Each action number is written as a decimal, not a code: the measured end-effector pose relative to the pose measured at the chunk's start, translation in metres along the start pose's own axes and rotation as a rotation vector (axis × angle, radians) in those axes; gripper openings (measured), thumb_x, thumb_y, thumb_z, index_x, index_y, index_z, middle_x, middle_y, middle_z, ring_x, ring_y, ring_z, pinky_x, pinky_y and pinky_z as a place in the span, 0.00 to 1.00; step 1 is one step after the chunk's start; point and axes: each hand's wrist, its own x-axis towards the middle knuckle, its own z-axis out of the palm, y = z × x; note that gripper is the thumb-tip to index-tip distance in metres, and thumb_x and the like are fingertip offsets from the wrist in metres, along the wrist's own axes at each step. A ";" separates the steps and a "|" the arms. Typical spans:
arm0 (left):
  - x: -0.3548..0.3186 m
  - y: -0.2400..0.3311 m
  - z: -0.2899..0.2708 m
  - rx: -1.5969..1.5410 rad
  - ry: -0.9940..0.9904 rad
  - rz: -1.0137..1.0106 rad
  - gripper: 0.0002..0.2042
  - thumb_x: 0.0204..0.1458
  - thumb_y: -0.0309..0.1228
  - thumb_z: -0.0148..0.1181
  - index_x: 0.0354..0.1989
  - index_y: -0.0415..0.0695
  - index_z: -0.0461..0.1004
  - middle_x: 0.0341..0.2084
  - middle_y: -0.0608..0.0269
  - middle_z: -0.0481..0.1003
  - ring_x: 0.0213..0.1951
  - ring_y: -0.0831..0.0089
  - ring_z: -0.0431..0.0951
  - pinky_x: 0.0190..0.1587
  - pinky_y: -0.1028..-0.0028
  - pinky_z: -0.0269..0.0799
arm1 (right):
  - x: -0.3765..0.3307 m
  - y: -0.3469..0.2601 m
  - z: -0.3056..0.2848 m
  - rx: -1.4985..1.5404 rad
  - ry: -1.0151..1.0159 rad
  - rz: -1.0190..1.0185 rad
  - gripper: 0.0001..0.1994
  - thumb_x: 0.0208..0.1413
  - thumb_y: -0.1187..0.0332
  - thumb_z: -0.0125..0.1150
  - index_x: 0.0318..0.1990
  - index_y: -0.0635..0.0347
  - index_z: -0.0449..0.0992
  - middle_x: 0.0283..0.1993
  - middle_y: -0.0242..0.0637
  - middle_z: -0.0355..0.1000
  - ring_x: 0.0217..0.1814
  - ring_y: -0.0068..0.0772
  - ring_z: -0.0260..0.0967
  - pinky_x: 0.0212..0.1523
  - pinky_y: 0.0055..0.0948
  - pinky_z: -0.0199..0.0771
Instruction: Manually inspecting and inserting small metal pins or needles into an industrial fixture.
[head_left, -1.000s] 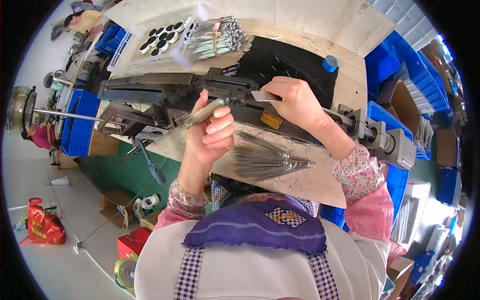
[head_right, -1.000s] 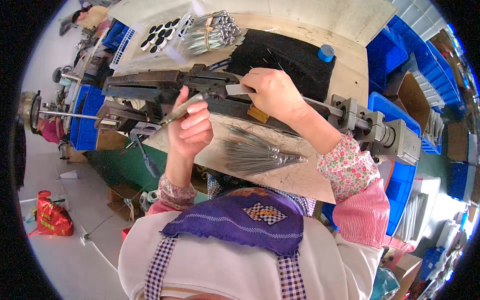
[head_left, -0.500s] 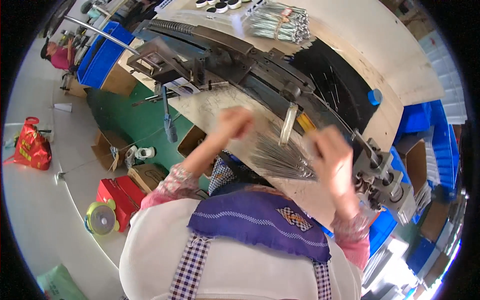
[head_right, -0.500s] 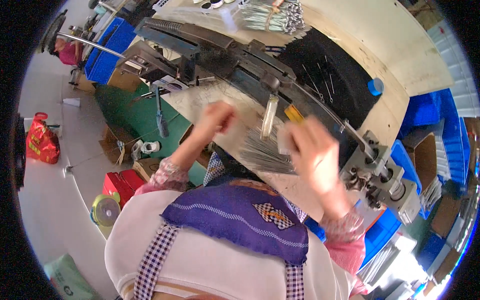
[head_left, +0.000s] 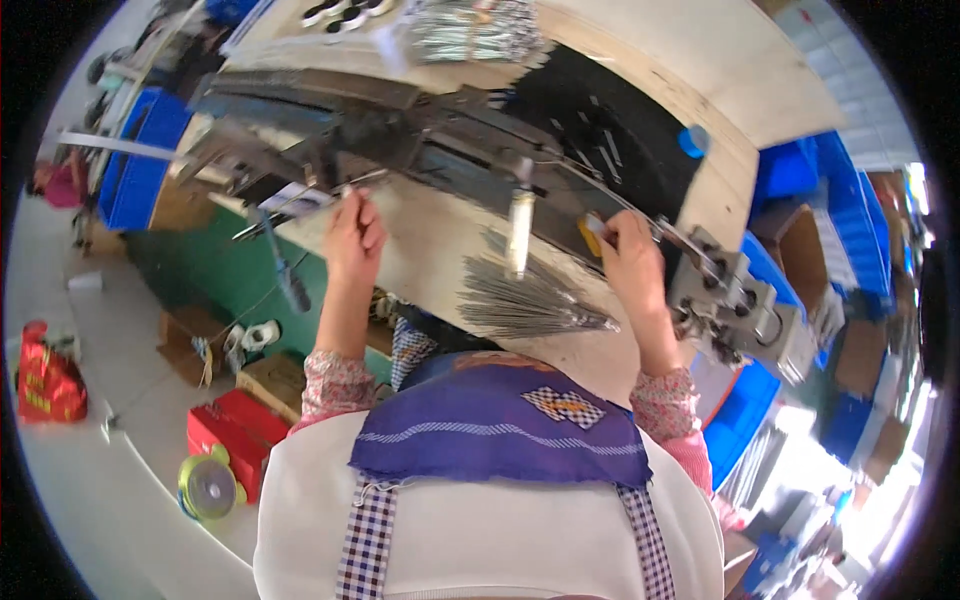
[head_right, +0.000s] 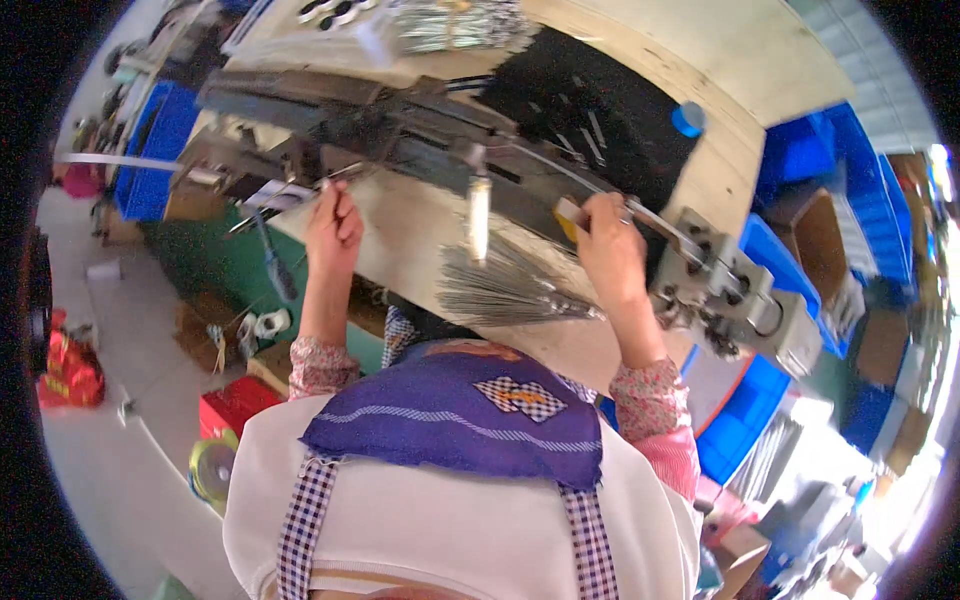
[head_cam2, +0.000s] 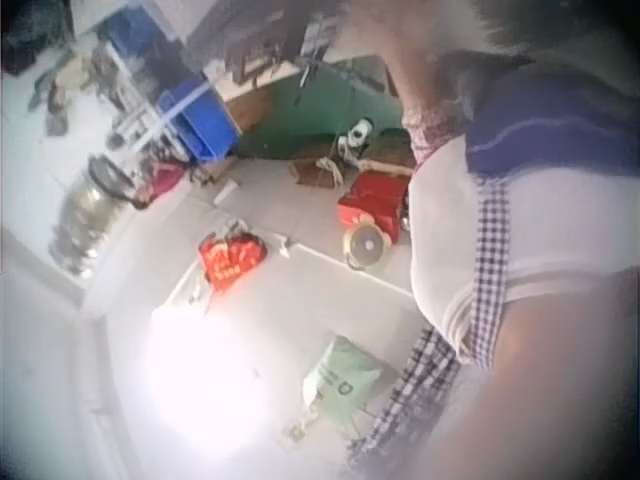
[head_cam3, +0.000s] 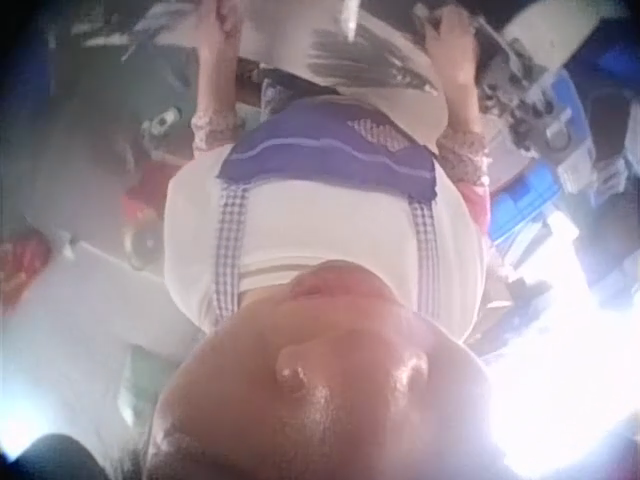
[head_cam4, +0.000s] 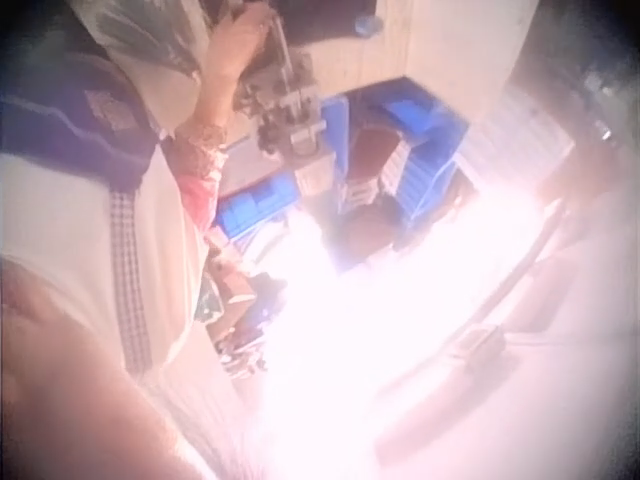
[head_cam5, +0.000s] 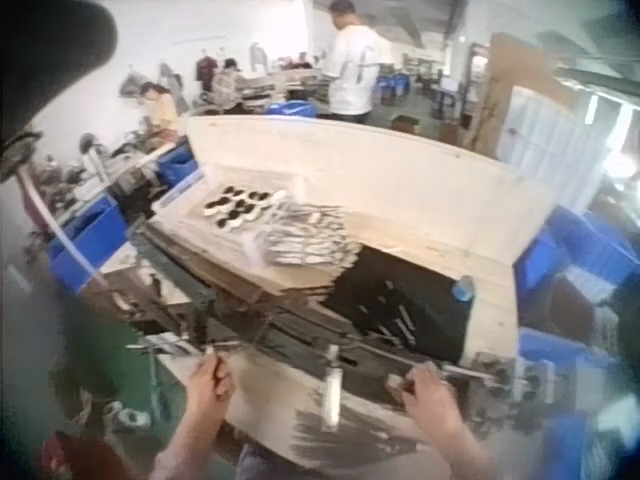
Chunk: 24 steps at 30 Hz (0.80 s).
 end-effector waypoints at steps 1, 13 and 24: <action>0.000 -0.002 0.000 -0.035 -0.028 0.004 0.10 0.63 0.39 0.48 0.38 0.45 0.70 0.20 0.72 0.63 0.14 0.84 0.55 0.14 0.81 0.47 | -0.001 0.000 0.001 -0.002 0.001 0.014 0.10 0.47 0.73 0.61 0.35 0.56 0.66 0.32 0.44 0.71 0.35 0.52 0.72 0.33 0.46 0.72; -0.077 -0.012 0.130 0.443 -0.586 0.232 0.12 0.65 0.38 0.43 0.33 0.44 0.65 0.15 0.75 0.57 0.14 0.87 0.54 0.13 0.82 0.47 | -0.006 0.002 0.002 -0.025 0.035 -0.009 0.14 0.46 0.70 0.63 0.38 0.54 0.64 0.31 0.44 0.71 0.32 0.52 0.72 0.30 0.47 0.72; -0.063 -0.075 0.206 0.244 -0.733 -0.620 0.12 0.64 0.37 0.44 0.31 0.45 0.66 0.15 0.76 0.58 0.11 0.86 0.53 0.13 0.82 0.47 | -0.008 0.001 -0.002 0.027 0.034 -0.001 0.05 0.52 0.71 0.54 0.35 0.60 0.68 0.30 0.49 0.71 0.33 0.55 0.71 0.31 0.46 0.72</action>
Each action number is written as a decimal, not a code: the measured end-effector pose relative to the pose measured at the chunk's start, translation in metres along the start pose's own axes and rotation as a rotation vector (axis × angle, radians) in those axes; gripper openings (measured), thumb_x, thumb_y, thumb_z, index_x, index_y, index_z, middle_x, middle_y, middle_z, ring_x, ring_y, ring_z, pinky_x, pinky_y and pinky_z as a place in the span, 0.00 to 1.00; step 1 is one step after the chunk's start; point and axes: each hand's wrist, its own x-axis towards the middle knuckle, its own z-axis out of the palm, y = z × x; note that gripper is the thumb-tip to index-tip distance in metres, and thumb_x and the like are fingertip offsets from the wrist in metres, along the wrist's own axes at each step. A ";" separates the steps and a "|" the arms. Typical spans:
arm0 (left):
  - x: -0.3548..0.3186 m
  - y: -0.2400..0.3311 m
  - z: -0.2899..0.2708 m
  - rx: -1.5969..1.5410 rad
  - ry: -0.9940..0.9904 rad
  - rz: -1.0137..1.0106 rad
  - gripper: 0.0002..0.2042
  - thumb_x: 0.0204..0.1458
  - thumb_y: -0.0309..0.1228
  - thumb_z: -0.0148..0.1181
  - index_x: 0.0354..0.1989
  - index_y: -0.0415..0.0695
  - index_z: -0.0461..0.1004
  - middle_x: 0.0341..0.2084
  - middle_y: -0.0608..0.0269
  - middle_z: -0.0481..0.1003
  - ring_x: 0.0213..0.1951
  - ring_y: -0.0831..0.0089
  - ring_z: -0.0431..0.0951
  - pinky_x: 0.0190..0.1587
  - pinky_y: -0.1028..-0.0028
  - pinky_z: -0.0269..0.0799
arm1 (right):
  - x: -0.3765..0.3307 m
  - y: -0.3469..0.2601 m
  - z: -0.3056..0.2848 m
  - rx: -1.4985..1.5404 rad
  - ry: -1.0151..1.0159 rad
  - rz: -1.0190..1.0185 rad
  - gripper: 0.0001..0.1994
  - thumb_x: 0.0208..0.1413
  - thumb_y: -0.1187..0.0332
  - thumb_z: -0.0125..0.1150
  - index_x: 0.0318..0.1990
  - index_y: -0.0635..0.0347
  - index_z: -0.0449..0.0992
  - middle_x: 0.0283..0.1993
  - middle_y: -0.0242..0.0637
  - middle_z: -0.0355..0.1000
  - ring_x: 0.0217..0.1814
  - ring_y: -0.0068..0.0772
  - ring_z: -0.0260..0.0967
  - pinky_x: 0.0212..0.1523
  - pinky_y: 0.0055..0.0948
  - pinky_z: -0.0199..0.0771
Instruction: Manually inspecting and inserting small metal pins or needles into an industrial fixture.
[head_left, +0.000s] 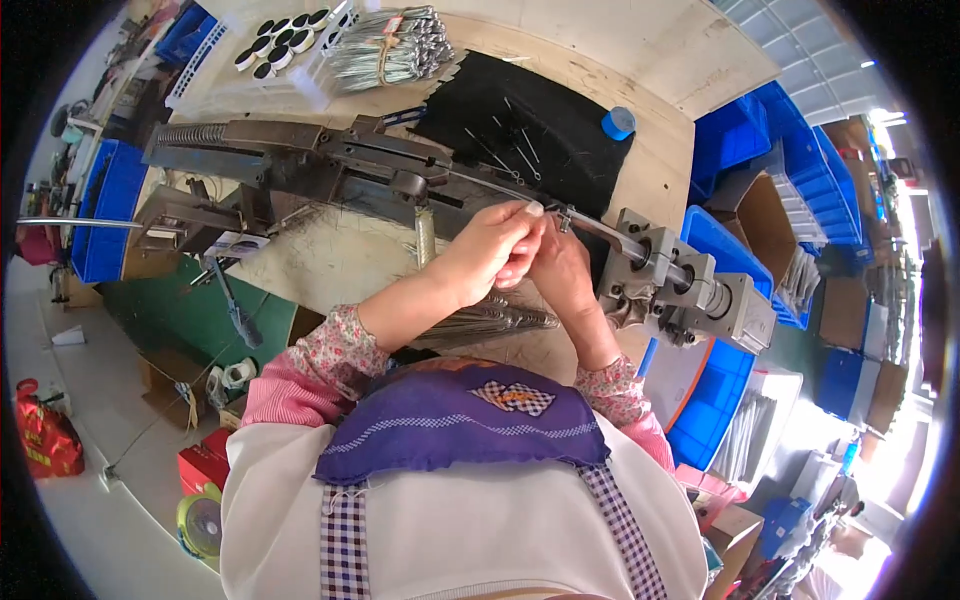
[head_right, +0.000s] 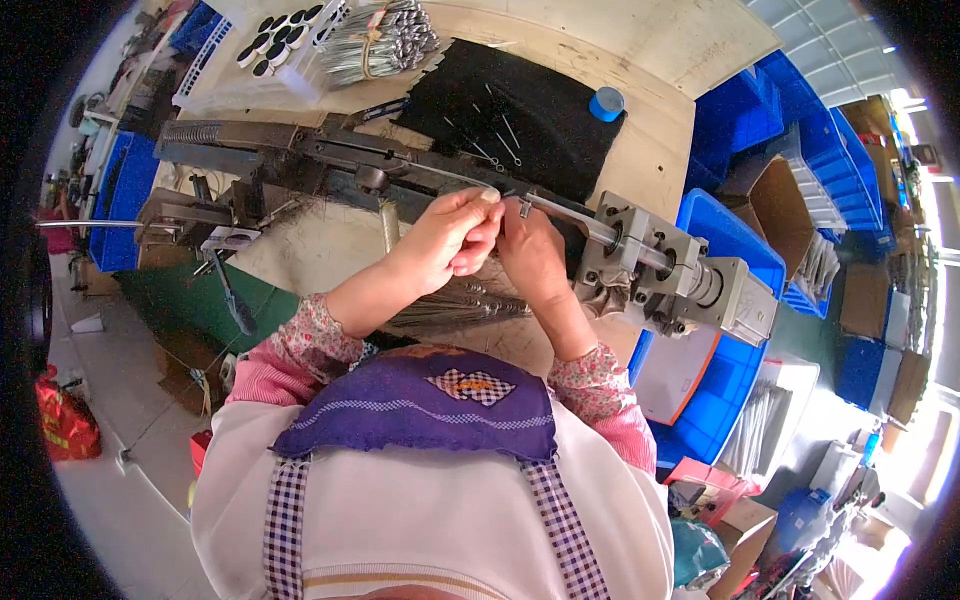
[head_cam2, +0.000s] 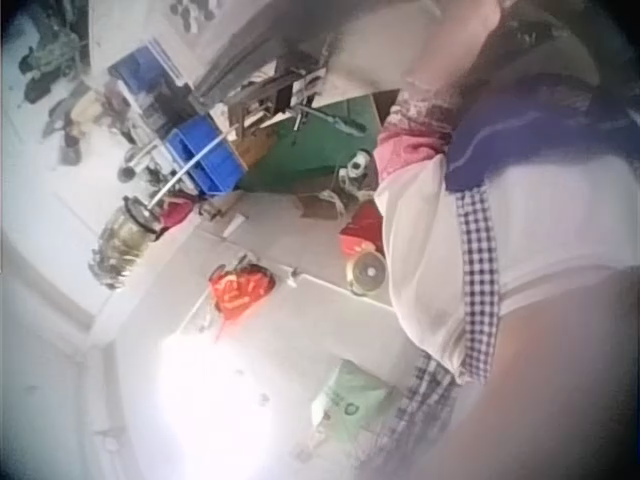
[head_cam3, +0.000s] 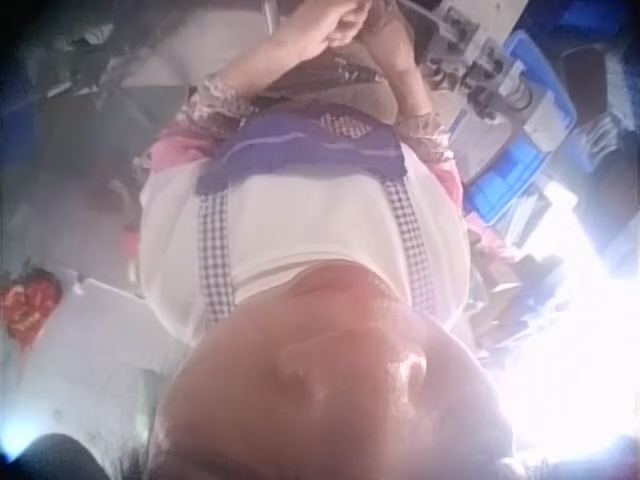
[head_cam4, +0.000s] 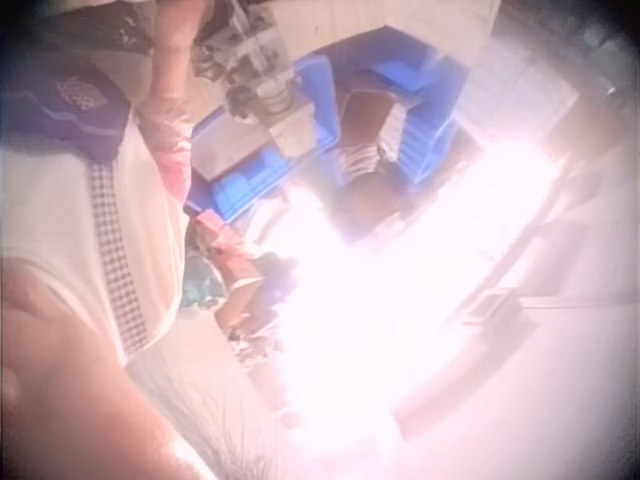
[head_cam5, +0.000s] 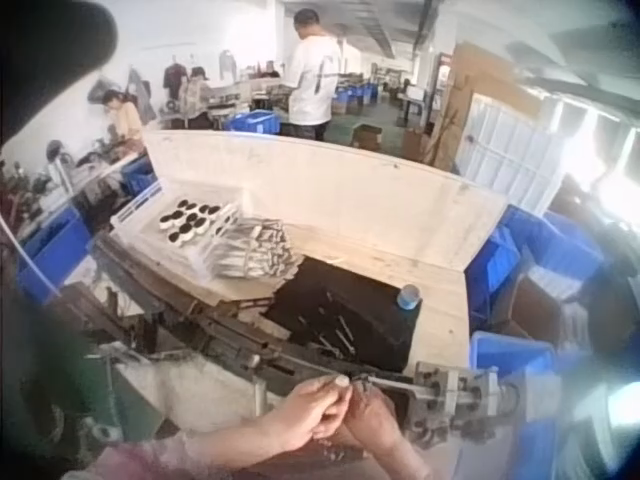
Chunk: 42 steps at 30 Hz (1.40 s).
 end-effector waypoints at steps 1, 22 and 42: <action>0.002 -0.004 -0.004 -0.004 0.024 0.047 0.11 0.64 0.38 0.44 0.32 0.46 0.66 0.16 0.75 0.59 0.11 0.85 0.54 0.13 0.81 0.47 | 0.001 -0.004 -0.002 -0.029 -0.032 0.050 0.06 0.50 0.72 0.55 0.34 0.61 0.67 0.30 0.49 0.71 0.33 0.54 0.71 0.31 0.47 0.72; -0.004 -0.014 -0.006 -0.054 0.283 0.334 0.12 0.63 0.36 0.48 0.29 0.45 0.70 0.13 0.74 0.61 0.13 0.85 0.54 0.15 0.81 0.47 | 0.094 -0.044 -0.074 0.120 -0.322 -0.179 0.08 0.53 0.72 0.56 0.40 0.64 0.76 0.33 0.48 0.75 0.36 0.48 0.74 0.36 0.37 0.74; -0.018 0.015 -0.005 -0.747 -0.106 0.274 0.42 0.58 0.62 0.38 0.56 0.25 0.53 0.54 0.46 0.62 0.61 0.56 0.60 0.66 0.63 0.55 | 0.090 -0.046 -0.116 -0.161 -0.055 -0.306 0.19 0.58 0.62 0.57 0.52 0.65 0.71 0.42 0.49 0.62 0.33 0.44 0.69 0.39 0.36 0.71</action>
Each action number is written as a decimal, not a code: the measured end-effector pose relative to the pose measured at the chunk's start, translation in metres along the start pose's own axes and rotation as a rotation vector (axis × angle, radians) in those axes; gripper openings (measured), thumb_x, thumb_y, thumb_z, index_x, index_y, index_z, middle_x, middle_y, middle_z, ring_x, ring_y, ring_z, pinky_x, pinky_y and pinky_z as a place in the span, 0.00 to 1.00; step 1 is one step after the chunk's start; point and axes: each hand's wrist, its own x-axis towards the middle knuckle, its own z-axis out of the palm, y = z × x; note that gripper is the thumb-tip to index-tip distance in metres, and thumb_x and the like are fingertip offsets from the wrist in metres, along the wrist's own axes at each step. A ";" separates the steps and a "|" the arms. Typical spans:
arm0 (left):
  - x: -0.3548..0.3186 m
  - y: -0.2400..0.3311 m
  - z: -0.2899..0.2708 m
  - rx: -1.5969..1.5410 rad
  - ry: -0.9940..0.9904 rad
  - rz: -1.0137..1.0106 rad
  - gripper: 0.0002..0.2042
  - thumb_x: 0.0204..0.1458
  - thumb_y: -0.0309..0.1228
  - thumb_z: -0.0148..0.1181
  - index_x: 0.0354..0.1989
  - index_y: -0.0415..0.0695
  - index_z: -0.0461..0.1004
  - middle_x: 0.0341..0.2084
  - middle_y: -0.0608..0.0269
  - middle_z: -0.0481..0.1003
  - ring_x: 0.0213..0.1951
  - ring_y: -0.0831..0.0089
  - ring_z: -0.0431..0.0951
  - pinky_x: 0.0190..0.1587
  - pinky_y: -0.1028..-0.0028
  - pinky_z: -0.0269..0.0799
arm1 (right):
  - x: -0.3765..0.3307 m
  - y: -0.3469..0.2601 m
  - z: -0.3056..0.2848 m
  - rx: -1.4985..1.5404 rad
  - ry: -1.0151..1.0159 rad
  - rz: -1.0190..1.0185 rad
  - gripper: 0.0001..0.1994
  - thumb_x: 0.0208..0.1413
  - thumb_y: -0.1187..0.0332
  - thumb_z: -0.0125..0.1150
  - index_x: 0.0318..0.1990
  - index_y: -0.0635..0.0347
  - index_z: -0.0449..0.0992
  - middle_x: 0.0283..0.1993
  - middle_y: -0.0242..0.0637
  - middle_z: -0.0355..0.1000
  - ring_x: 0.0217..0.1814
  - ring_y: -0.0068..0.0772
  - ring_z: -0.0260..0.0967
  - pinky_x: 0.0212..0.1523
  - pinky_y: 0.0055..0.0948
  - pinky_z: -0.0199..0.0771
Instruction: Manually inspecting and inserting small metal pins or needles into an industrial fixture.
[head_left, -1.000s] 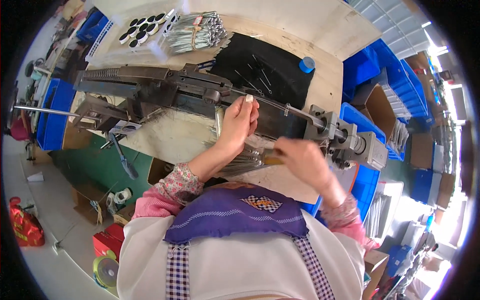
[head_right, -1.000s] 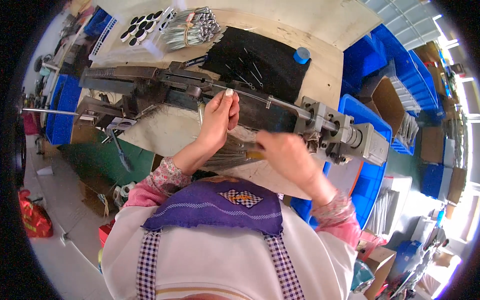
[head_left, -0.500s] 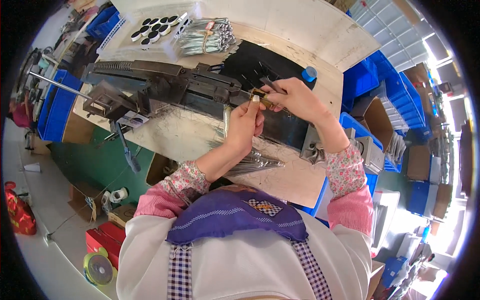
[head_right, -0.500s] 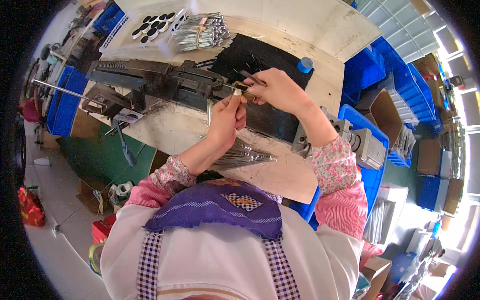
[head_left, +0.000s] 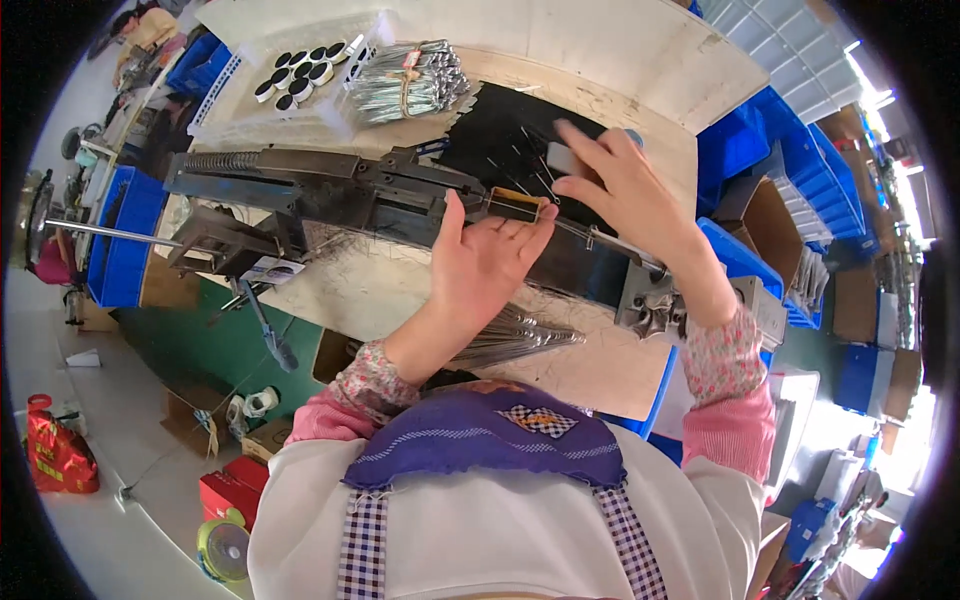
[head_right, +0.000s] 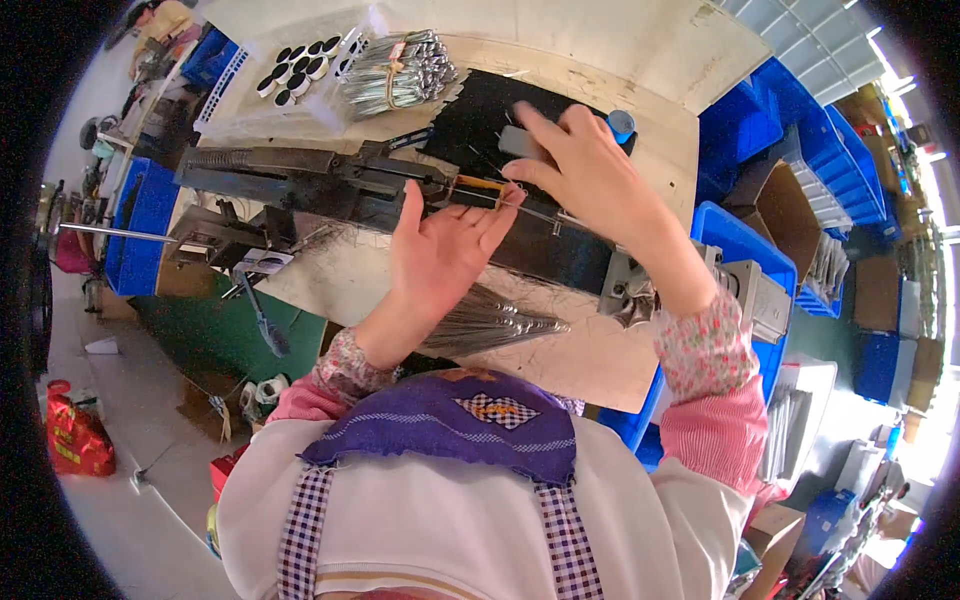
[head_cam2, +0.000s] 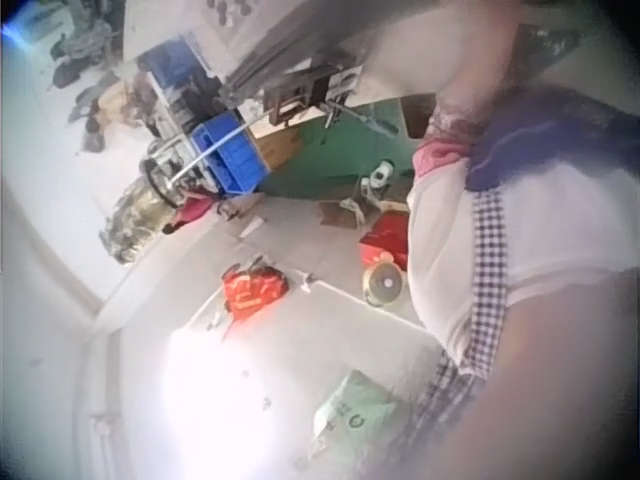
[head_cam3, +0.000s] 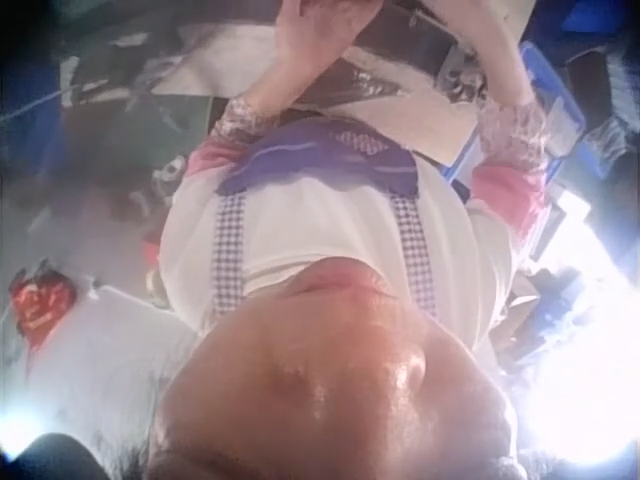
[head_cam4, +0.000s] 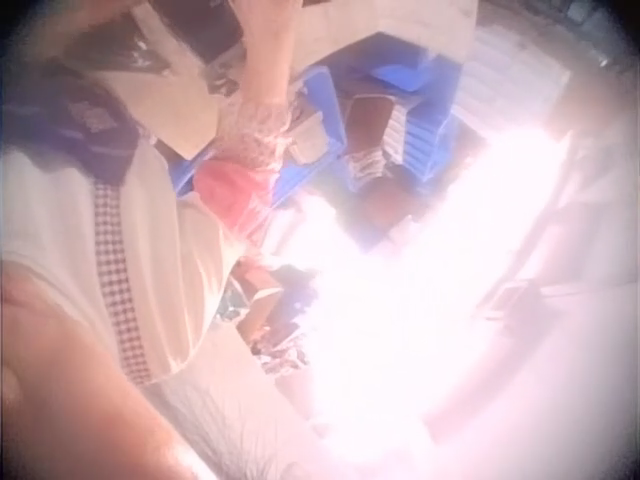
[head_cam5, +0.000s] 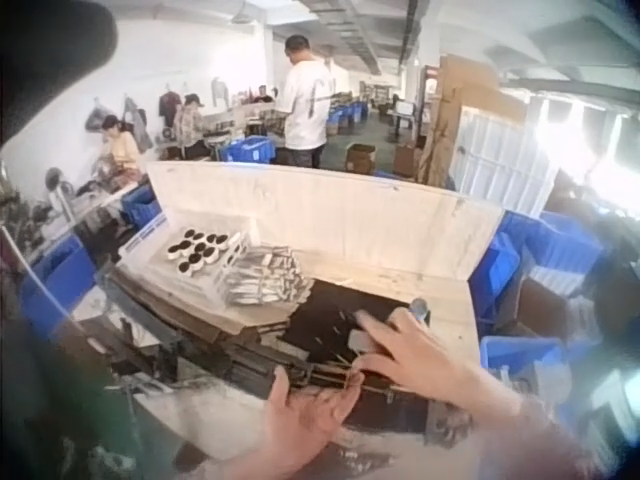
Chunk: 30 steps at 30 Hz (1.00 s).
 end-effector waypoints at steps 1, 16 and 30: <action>-0.001 0.001 0.000 -0.033 0.029 0.002 0.41 0.58 0.61 0.38 0.55 0.26 0.54 0.54 0.45 0.62 0.60 0.56 0.61 0.66 0.62 0.55 | -0.006 -0.008 0.002 0.006 0.110 0.014 0.18 0.52 0.64 0.60 0.50 0.60 0.73 0.37 0.47 0.64 0.34 0.46 0.66 0.44 0.40 0.67; -0.017 -0.008 -0.004 0.187 0.054 0.177 0.35 0.61 0.57 0.34 0.56 0.31 0.59 0.56 0.49 0.63 0.62 0.59 0.61 0.68 0.65 0.51 | -0.005 -0.025 0.030 0.196 0.045 0.002 0.06 0.47 0.71 0.62 0.34 0.52 0.81 0.27 0.31 0.69 0.34 0.34 0.68 0.44 0.34 0.59; -0.011 0.004 -0.001 0.178 0.003 0.079 0.34 0.61 0.55 0.36 0.55 0.28 0.59 0.54 0.46 0.64 0.60 0.57 0.63 0.67 0.65 0.54 | -0.009 -0.027 0.020 0.035 0.065 -0.077 0.05 0.45 0.71 0.63 0.32 0.52 0.80 0.27 0.30 0.70 0.35 0.32 0.68 0.48 0.35 0.58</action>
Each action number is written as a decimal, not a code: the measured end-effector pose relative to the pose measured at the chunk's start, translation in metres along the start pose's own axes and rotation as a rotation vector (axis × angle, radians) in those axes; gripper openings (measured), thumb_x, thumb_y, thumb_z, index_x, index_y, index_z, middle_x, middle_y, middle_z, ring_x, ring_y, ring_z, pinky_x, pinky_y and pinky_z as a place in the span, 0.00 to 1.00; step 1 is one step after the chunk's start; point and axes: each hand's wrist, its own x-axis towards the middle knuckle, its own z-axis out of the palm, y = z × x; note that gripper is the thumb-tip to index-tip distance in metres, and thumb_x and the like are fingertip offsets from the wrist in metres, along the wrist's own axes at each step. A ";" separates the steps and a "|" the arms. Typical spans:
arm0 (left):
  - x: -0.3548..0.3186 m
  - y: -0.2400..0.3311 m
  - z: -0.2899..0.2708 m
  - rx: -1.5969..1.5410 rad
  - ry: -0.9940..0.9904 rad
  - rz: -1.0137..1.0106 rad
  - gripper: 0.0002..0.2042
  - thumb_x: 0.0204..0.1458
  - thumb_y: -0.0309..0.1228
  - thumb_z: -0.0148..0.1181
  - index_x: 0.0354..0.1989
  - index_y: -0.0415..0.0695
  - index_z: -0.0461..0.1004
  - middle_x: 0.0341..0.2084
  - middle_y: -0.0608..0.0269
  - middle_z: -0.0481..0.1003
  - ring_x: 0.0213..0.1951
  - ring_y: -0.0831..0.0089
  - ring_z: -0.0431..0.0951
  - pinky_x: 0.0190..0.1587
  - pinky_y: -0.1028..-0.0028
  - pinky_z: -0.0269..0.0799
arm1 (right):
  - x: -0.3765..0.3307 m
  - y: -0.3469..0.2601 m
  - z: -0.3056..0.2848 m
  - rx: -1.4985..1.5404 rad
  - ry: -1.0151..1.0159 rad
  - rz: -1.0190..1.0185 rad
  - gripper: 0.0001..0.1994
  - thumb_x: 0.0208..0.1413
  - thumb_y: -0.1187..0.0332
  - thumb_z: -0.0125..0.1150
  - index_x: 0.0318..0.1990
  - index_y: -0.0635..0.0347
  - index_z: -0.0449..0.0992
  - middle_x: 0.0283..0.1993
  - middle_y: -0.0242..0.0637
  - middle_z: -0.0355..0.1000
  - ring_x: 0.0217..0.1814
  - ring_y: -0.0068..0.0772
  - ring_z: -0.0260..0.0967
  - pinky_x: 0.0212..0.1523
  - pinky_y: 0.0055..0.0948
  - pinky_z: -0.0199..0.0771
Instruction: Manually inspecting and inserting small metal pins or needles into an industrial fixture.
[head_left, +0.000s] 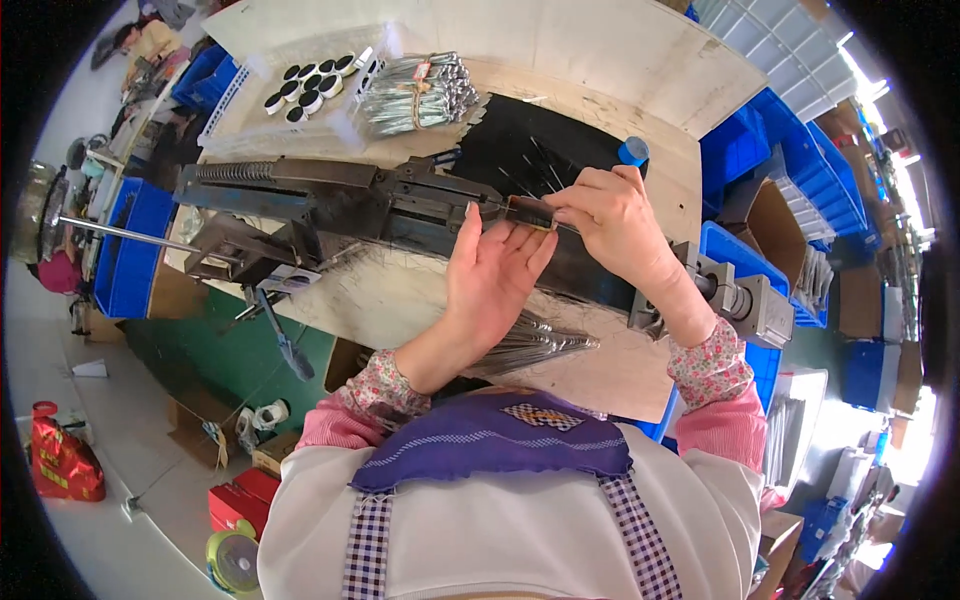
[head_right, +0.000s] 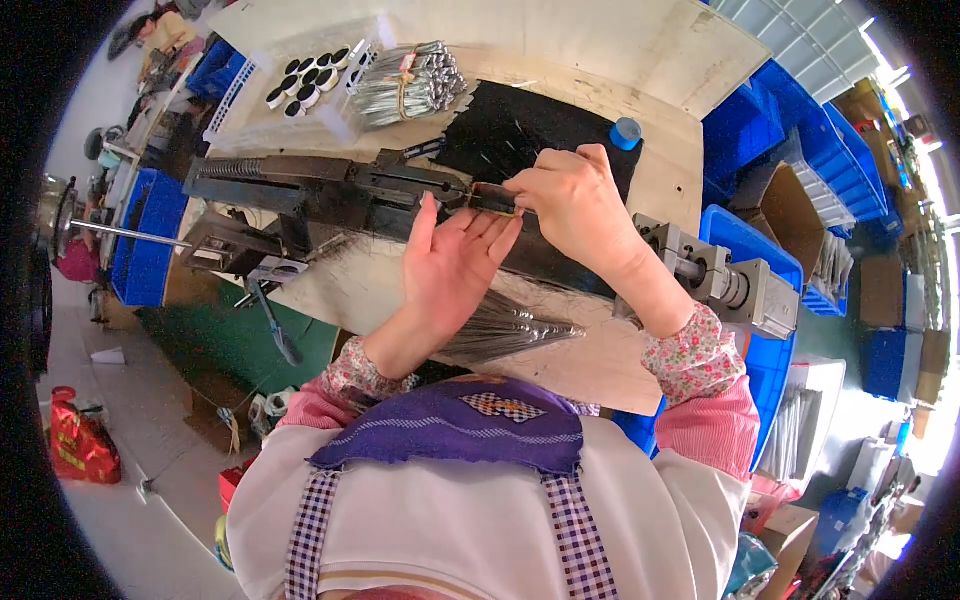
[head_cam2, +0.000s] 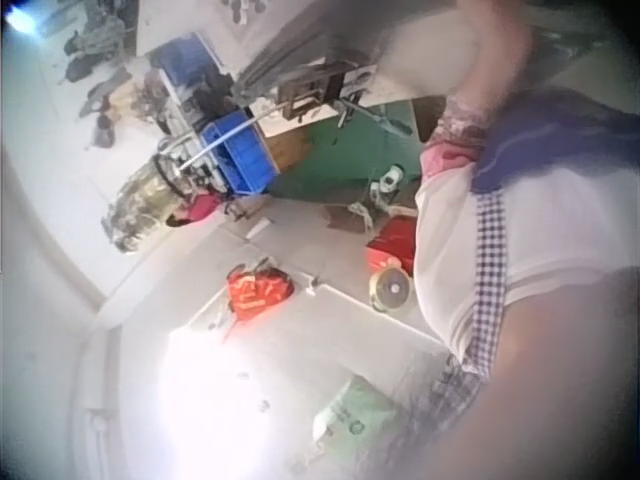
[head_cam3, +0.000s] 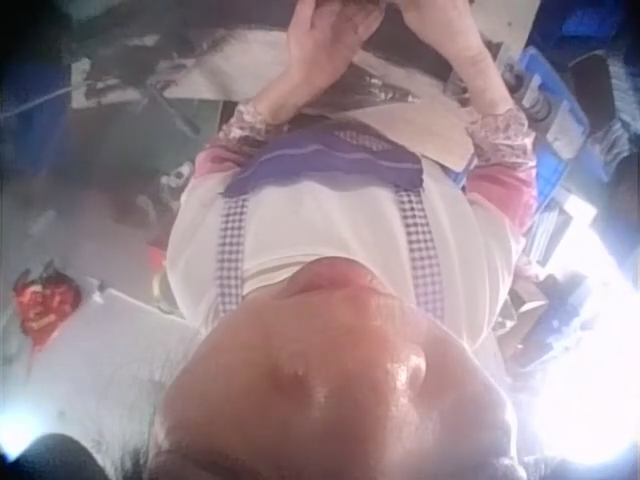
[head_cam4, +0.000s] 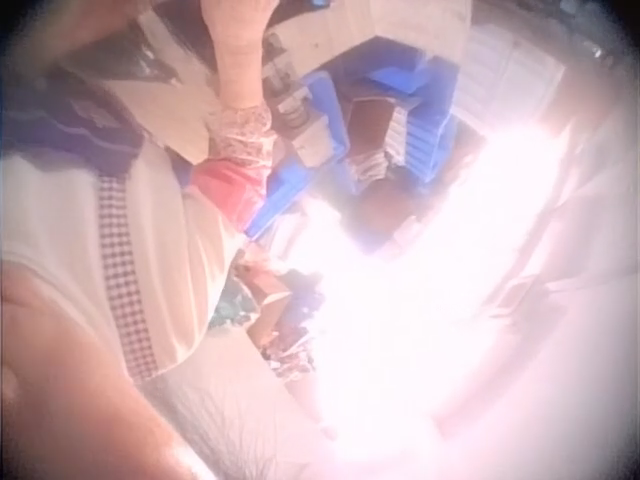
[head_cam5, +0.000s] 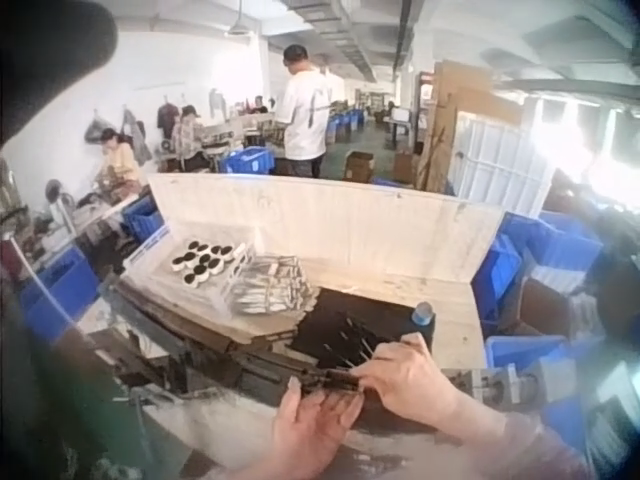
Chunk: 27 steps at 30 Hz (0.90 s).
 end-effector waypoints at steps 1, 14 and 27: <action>-0.001 0.001 0.002 0.002 0.017 0.001 0.34 0.61 0.55 0.36 0.55 0.28 0.59 0.54 0.46 0.64 0.59 0.57 0.63 0.67 0.65 0.55 | 0.000 -0.001 0.000 -0.005 0.009 0.001 0.05 0.45 0.71 0.63 0.32 0.52 0.80 0.27 0.30 0.70 0.35 0.32 0.68 0.48 0.35 0.58; -0.001 0.000 -0.008 -0.043 -0.048 0.001 0.32 0.61 0.55 0.37 0.51 0.32 0.64 0.50 0.53 0.68 0.55 0.65 0.68 0.63 0.68 0.60 | 0.002 -0.024 0.013 -0.058 0.101 -0.147 0.09 0.40 0.74 0.61 0.32 0.51 0.78 0.28 0.29 0.66 0.34 0.31 0.67 0.46 0.34 0.59; -0.005 0.000 -0.002 0.033 -0.001 0.100 0.24 0.64 0.51 0.35 0.39 0.39 0.67 0.48 0.55 0.69 0.57 0.64 0.65 0.66 0.65 0.55 | -0.007 -0.039 -0.005 -0.108 -0.069 0.084 0.16 0.51 0.73 0.54 0.48 0.69 0.70 0.23 0.46 0.72 0.25 0.41 0.75 0.22 0.35 0.72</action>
